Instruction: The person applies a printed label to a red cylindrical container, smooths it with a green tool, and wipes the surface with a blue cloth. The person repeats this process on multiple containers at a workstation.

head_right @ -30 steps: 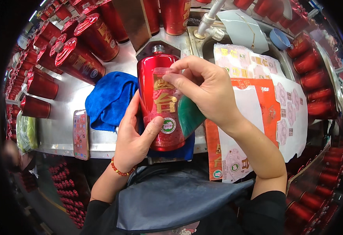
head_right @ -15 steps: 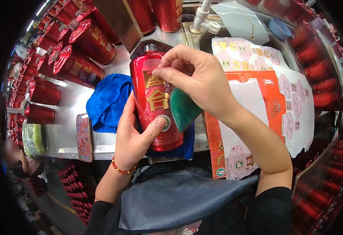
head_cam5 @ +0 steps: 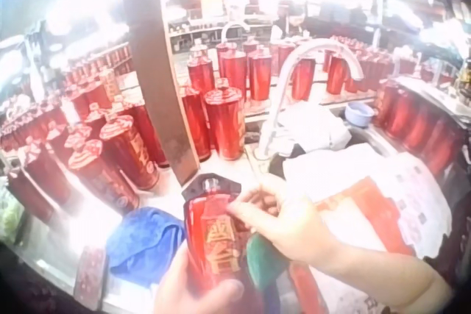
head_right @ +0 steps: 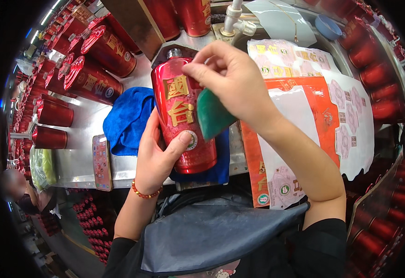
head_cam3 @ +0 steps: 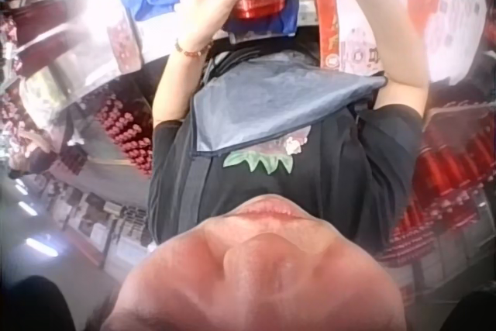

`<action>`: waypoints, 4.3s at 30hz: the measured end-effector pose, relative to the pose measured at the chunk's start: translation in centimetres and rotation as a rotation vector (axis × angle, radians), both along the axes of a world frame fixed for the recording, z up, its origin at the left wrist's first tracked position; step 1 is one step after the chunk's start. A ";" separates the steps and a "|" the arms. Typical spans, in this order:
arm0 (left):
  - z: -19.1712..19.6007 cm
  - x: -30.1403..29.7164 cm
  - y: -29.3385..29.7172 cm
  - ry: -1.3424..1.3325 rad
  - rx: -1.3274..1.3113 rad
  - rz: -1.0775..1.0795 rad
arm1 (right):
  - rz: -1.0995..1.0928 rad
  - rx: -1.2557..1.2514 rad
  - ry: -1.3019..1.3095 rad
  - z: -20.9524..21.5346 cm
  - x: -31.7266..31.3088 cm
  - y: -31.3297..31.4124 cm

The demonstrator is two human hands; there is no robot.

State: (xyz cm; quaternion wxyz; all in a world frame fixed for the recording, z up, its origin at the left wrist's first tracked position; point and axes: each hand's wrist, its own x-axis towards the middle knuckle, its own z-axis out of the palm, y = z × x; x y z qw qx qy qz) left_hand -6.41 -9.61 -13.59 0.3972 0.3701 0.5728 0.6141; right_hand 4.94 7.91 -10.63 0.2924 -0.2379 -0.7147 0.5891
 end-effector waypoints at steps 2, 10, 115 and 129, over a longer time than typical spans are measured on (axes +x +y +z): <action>0.3 -0.3 0.0 -0.148 -0.021 -0.040 | -0.100 -0.044 0.009 -1.2 0.7 1.1; 0.9 -1.6 1.6 -0.340 0.020 -0.007 | 0.137 -0.464 -0.142 -1.4 4.0 -2.7; -2.3 0.4 -2.5 0.730 0.177 0.113 | 0.064 1.086 -0.327 5.7 6.5 -8.5; -2.9 1.1 -2.8 0.686 0.189 0.205 | 0.185 1.152 -0.347 6.1 5.6 -8.4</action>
